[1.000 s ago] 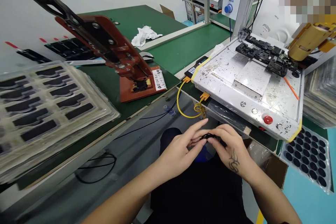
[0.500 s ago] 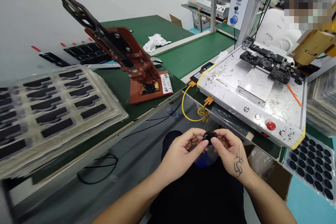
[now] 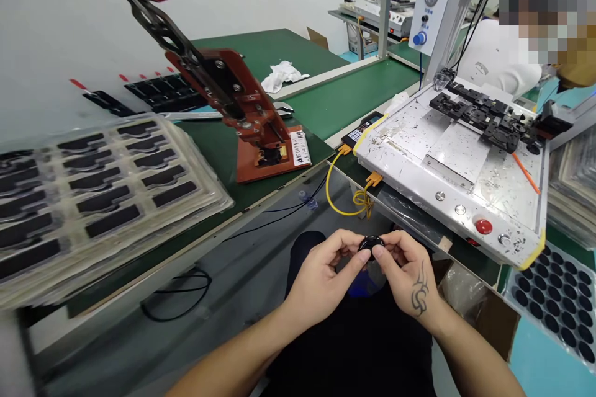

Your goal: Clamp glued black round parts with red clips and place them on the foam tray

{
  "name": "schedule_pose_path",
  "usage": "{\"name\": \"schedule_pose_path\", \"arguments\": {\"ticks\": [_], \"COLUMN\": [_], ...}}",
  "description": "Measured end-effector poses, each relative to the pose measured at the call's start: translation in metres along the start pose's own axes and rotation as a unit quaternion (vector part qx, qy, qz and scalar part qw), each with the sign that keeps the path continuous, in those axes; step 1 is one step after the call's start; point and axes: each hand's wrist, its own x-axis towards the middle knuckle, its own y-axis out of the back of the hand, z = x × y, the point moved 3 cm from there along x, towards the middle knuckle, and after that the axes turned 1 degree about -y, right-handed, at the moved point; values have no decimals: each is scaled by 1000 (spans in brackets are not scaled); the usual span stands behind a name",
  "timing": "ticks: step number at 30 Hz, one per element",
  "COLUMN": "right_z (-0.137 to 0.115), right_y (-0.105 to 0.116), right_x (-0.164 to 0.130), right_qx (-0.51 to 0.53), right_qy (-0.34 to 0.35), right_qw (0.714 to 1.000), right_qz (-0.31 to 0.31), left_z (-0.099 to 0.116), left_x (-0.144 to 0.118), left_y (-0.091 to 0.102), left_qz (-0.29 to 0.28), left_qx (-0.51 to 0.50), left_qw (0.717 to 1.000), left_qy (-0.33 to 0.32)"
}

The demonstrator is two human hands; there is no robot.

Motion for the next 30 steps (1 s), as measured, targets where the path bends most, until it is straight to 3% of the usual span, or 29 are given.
{"name": "schedule_pose_path", "arguments": {"ticks": [8,14,23,26,30], "right_z": [0,-3,-17,-20,-25], "right_y": [-6,-26,-113,-151,-197], "right_x": [6,24,64,71,61], "right_qx": [-6,-20,-44,-50,-27], "right_qy": [-24,17,134,178,206], "right_qw": [1000,996,955,921,869], "right_qz": [-7,-88,-261,-343,-448], "left_z": [1,6,30,36,47], "left_x": [0,-9,-58,-88,-132], "left_y": [4,27,92,108,112], "left_qz": [13,66,287,367,463], "left_qx": [-35,-35,-25,0,28], "left_qw": [999,997,957,930,886], "left_qy": [35,25,-5,-9,-1]}}
